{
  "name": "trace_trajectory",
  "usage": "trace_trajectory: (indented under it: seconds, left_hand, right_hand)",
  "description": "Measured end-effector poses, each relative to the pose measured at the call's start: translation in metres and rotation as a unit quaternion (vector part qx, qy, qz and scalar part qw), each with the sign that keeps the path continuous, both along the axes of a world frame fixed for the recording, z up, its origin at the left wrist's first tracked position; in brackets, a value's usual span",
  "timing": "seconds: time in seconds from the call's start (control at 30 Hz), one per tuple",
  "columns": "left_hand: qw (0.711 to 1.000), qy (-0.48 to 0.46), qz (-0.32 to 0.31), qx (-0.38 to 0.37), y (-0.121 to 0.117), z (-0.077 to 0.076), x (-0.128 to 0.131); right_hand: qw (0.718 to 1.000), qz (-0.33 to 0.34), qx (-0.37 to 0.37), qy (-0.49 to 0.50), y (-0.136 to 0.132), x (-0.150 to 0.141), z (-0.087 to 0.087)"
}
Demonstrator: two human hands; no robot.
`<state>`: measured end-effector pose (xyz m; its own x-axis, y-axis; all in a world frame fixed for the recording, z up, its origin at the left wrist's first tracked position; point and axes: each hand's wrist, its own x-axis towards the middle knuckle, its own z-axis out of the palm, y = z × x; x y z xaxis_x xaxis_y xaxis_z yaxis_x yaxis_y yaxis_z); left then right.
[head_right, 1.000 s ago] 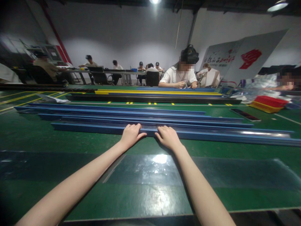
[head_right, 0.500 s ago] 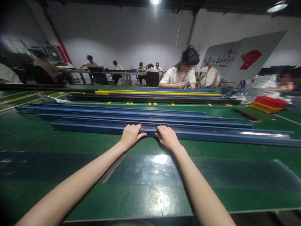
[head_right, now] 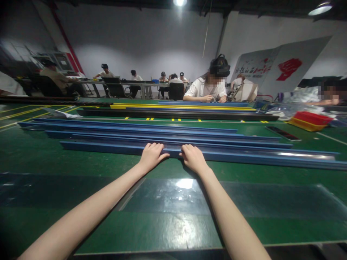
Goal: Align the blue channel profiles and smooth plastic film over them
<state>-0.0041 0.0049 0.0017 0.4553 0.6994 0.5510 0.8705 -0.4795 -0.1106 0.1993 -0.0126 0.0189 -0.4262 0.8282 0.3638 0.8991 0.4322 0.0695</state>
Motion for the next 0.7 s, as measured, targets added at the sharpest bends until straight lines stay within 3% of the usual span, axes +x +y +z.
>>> trace_trajectory:
  seconds: [0.43,0.7]
  left_hand:
    - [0.999,-0.012,-0.043,0.007,0.0041,-0.0042,-0.0015]
    - [0.999,-0.014,-0.034,-0.015,0.0025,-0.0024,-0.0015]
  right_hand:
    - [0.999,-0.001,-0.017,-0.029,-0.0026,0.0,-0.0001]
    - [0.999,-0.004,-0.022,-0.027,-0.0019,-0.0005,0.0006]
